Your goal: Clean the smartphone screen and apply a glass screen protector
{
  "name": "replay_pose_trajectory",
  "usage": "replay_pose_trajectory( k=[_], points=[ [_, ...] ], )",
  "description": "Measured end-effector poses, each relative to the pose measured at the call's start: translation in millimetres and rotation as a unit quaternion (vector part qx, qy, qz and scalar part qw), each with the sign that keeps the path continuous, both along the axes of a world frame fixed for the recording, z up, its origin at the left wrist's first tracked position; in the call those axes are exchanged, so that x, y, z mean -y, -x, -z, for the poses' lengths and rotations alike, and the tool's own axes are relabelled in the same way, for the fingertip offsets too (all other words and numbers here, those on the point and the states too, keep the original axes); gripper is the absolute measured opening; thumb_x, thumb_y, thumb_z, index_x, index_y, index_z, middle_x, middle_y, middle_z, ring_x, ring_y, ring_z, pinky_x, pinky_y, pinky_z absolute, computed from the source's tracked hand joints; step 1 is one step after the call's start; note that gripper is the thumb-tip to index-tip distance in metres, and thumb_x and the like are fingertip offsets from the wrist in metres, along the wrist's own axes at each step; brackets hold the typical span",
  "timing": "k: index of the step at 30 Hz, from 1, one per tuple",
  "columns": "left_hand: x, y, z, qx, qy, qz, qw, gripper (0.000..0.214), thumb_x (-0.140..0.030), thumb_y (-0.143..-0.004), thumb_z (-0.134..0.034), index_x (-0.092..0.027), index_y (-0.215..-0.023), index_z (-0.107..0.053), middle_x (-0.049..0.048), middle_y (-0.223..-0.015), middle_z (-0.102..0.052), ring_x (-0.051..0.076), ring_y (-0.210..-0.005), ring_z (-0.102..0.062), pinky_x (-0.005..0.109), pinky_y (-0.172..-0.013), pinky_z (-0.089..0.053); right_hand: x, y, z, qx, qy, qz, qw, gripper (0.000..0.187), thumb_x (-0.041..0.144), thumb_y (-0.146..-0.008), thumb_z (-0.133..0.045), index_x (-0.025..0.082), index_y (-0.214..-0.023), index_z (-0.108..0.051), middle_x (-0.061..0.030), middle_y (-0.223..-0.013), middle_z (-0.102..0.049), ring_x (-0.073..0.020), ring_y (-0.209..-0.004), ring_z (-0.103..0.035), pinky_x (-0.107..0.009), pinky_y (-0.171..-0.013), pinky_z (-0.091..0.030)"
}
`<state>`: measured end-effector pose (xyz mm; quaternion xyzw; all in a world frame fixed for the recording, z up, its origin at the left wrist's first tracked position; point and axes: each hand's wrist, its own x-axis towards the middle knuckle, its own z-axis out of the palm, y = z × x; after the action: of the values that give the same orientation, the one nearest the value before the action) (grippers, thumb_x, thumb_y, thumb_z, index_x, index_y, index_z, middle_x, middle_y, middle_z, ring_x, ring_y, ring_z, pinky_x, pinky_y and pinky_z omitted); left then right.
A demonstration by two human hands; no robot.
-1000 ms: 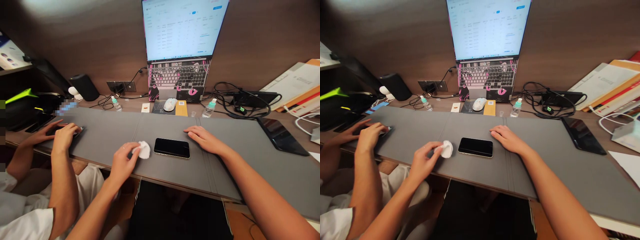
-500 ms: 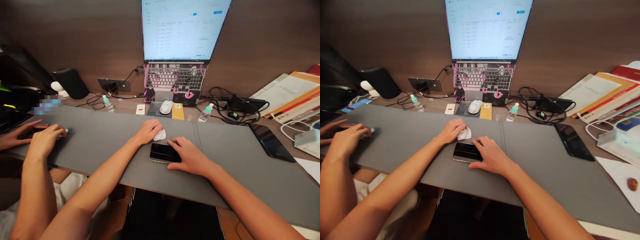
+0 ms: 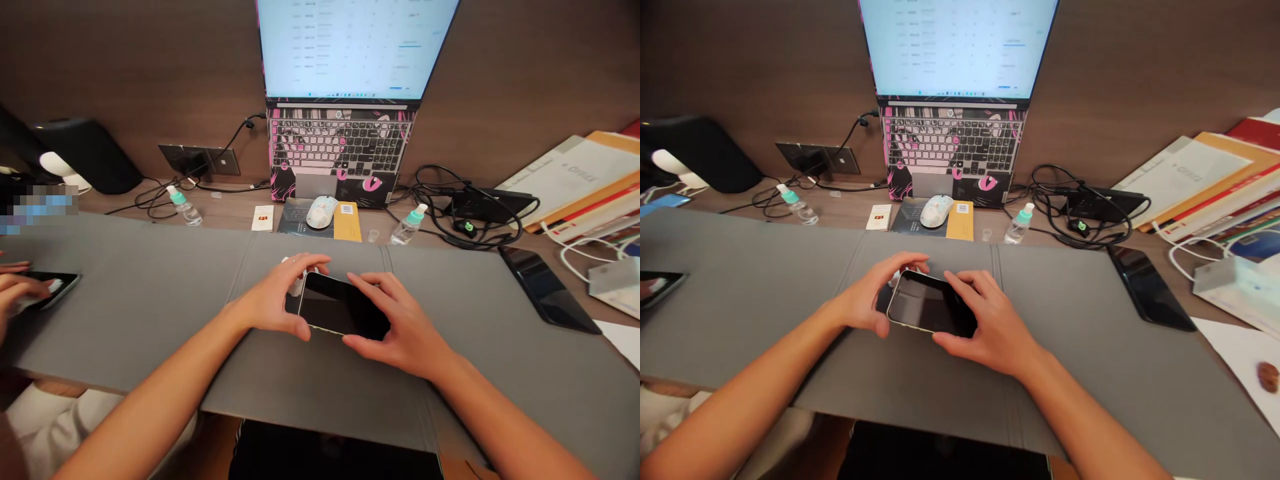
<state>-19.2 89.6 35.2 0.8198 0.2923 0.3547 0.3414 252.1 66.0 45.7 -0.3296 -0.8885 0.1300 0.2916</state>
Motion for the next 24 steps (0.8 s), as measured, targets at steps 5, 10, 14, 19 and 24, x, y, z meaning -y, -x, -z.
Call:
replay_pose_trajectory(
  k=[5,10,14,19,24],
  points=[
    [14.6,-9.5,2.9,0.045,0.081,-0.039,0.995,0.096,-0.062,-0.059,-0.088,-0.028,-0.14,-0.049,0.0119,-0.131,-0.062,0.031,-0.115,-0.062,0.047,-0.098,-0.049,3.0,-2.1,-0.7,-0.048,0.009,0.01,0.999,0.08,0.04,-0.081,-0.077,0.028,-0.151,-0.041,-0.0098,-0.122,-0.056,-0.025,-0.109,-0.057,-0.041,-0.089,-0.055],
    [20.5,-18.3,0.8,0.063,0.076,-0.033,0.995,0.086,-0.05,-0.058,-0.092,-0.028,-0.133,-0.055,0.0083,-0.127,-0.064,0.029,-0.114,-0.063,0.043,-0.097,-0.051,5.2,2.0,-1.1,-0.073,0.036,-0.029,0.996,0.083,0.058,-0.082,-0.074,0.028,-0.151,-0.041,-0.0109,-0.128,-0.052,-0.0256,-0.116,-0.056,-0.042,-0.096,-0.053],
    [21.4,-25.3,-0.7,0.068,0.052,-0.015,0.996,0.089,-0.053,-0.058,-0.092,-0.027,-0.134,-0.054,0.0094,-0.127,-0.065,0.03,-0.114,-0.063,0.043,-0.095,-0.052,9.6,10.1,-4.4,-0.1,-0.008,-0.064,0.993,0.09,0.07,-0.077,-0.07,0.027,-0.15,-0.039,-0.0135,-0.136,-0.047,-0.0294,-0.125,-0.051,-0.046,-0.103,-0.048],
    [21.2,-30.2,-1.7,0.079,-0.016,0.0,0.997,0.09,-0.056,-0.059,-0.091,-0.027,-0.135,-0.053,0.0095,-0.122,-0.068,0.028,-0.106,-0.065,0.04,-0.087,-0.055,14.9,16.0,-6.9,-0.102,-0.035,-0.06,0.992,0.091,0.071,-0.074,-0.072,0.025,-0.145,-0.04,-0.0145,-0.137,-0.045,-0.03,-0.126,-0.049,-0.046,-0.104,-0.047],
    [20.3,-30.4,-0.1,0.071,-0.061,0.005,0.996,0.094,-0.059,-0.059,-0.09,-0.026,-0.139,-0.052,0.0106,-0.118,-0.069,0.026,-0.099,-0.066,0.037,-0.081,-0.056,13.8,16.4,-9.8,-0.096,-0.03,-0.05,0.994,0.092,0.074,-0.071,-0.072,0.024,-0.142,-0.042,-0.014,-0.132,-0.047,-0.0298,-0.121,-0.051,-0.045,-0.101,-0.049]
  ],
)
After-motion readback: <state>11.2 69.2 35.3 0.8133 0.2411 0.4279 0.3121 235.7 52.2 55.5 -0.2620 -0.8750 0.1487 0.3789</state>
